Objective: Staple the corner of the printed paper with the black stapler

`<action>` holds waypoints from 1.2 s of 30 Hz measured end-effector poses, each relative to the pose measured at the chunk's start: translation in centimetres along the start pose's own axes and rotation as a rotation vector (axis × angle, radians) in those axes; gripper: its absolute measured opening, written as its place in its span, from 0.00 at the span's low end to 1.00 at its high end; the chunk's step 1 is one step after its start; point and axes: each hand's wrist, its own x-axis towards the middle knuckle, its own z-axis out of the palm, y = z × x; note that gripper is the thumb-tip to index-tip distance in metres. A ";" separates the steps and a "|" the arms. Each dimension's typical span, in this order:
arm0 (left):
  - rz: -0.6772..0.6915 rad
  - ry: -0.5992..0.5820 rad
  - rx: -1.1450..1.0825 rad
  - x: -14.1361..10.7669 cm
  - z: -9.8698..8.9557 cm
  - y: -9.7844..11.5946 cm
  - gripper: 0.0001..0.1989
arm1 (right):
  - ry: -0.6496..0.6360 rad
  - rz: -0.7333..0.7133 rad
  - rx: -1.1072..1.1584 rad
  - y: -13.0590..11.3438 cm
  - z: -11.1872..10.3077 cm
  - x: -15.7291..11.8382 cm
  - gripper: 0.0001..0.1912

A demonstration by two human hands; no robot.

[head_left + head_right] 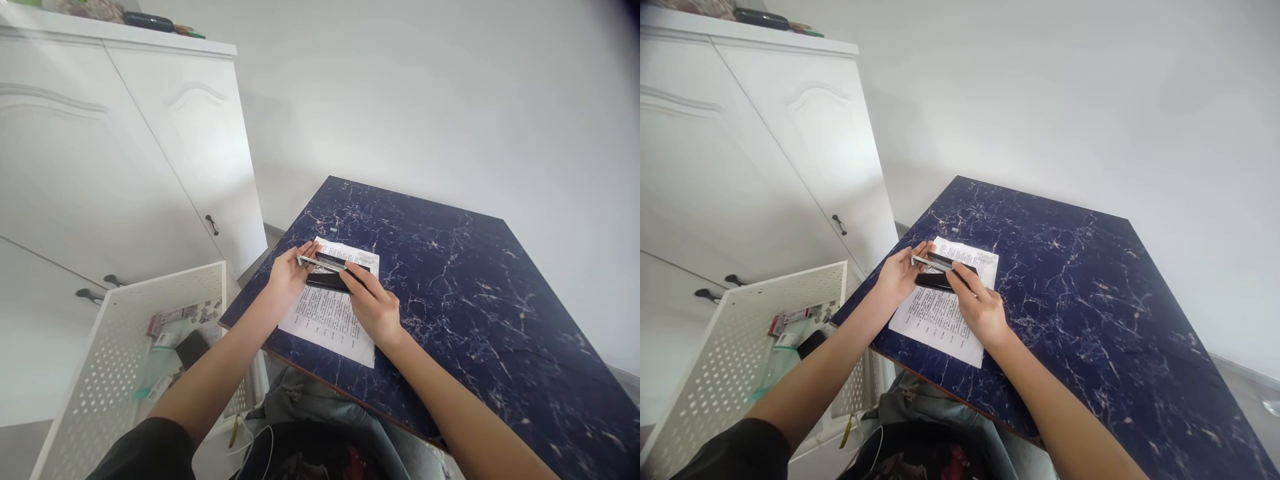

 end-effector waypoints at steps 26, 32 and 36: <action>-0.061 -0.194 -0.097 -0.6 -2.4 1.2 0.18 | 0.229 0.842 0.684 -1.2 -0.5 2.1 0.15; -0.061 -0.161 -0.107 -0.7 -2.2 1.3 0.13 | 0.207 0.872 0.683 -0.8 -0.2 1.9 0.16; -0.040 -0.090 -0.108 -0.2 -2.6 1.3 0.09 | 0.213 0.934 0.720 -0.2 0.1 1.7 0.18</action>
